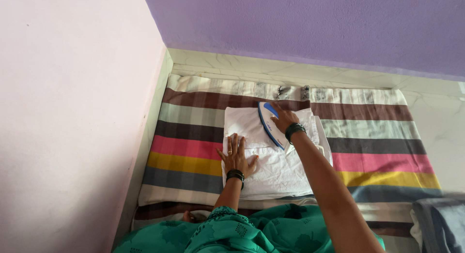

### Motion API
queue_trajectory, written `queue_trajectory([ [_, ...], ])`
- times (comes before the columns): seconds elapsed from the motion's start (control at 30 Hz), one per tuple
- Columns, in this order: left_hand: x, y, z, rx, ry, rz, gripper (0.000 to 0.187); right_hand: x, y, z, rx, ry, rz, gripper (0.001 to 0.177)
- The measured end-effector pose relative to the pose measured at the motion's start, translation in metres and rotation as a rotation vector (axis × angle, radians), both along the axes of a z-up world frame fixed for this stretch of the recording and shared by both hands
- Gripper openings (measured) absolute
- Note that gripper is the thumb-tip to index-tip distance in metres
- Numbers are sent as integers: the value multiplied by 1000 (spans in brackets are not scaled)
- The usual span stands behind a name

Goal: The person irons a white shirt laid out on a striped mat on the floor. They smooth the fabric, use a blue and white iron to press the shirt, fold the sleeves, and finally fold the shirt into a neat stack.

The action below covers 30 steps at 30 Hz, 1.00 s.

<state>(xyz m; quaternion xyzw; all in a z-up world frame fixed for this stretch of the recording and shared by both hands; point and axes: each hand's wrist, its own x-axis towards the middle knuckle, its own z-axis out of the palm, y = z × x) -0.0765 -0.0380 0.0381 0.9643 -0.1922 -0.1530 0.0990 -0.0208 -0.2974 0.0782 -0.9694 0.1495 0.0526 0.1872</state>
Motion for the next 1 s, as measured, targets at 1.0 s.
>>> queue_trajectory([
  [1.0,1,-1,-18,-131,-34,22,114,22,-16,-9,-199,229,438,65],
])
